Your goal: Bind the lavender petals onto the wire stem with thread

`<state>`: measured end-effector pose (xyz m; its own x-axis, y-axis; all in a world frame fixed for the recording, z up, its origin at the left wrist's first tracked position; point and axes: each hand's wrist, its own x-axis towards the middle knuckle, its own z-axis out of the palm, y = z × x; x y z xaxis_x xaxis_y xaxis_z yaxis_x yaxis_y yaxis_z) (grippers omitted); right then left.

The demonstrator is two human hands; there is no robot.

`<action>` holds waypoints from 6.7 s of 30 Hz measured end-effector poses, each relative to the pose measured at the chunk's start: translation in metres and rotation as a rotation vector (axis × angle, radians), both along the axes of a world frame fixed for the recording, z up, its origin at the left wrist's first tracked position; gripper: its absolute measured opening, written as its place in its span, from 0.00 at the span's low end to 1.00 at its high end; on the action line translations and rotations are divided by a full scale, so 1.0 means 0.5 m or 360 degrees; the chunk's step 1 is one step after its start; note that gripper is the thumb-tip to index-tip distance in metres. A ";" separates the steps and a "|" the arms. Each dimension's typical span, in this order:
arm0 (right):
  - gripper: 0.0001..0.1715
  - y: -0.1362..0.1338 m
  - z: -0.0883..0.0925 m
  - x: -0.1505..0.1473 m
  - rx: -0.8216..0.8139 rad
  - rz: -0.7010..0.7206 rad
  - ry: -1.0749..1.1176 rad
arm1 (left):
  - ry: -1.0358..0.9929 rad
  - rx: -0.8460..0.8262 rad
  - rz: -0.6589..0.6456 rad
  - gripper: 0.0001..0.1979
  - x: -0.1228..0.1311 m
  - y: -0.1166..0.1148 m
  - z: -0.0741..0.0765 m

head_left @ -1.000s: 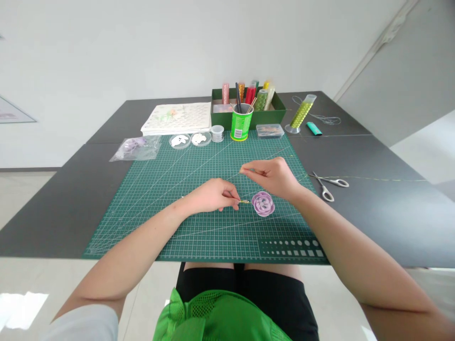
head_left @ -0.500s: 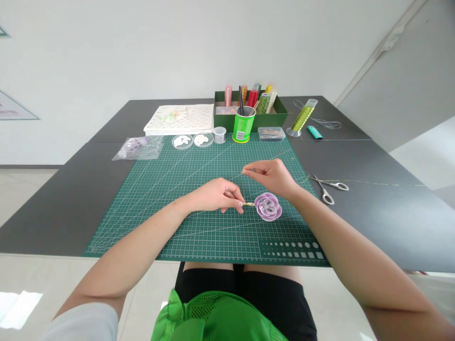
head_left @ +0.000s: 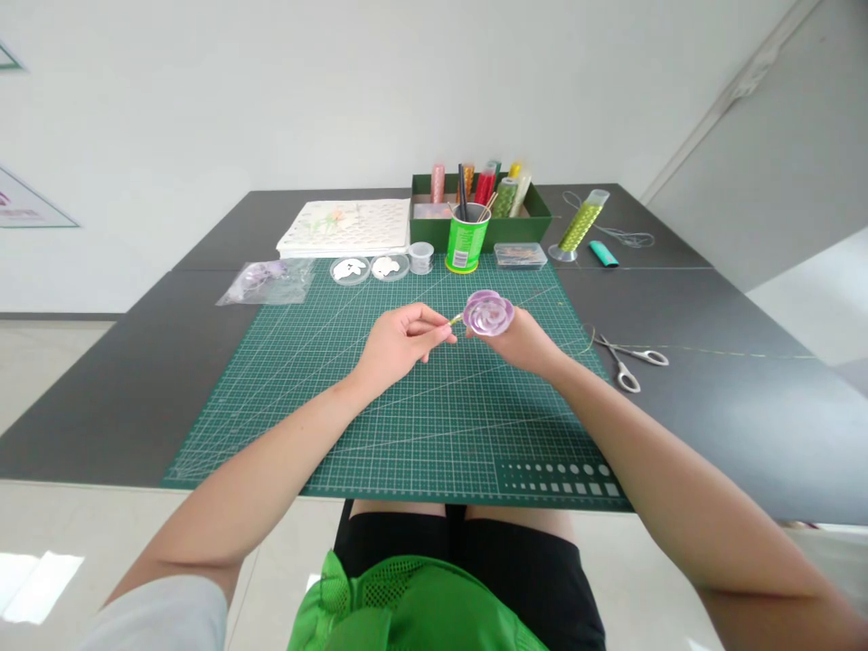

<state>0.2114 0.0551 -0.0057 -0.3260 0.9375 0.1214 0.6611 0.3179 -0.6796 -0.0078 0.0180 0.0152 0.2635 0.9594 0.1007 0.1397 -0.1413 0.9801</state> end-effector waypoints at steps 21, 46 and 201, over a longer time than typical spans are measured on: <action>0.18 -0.029 0.018 -0.006 0.0049 0.0308 0.0185 | -0.0107 -0.0102 0.0451 0.18 -0.017 0.036 -0.024; 0.20 -0.067 0.064 -0.003 0.0038 0.0508 0.0315 | 0.0583 0.0118 0.0385 0.09 -0.038 0.057 -0.036; 0.14 -0.055 0.011 -0.052 -0.0083 -0.0265 0.1241 | 0.0342 0.0397 0.0017 0.11 0.000 -0.005 -0.021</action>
<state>0.1853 0.0277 0.0000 -0.0207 0.9771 0.2116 0.0252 0.2121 -0.9769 -0.0079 0.0157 0.0048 0.2941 0.9150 0.2761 0.3424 -0.3706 0.8634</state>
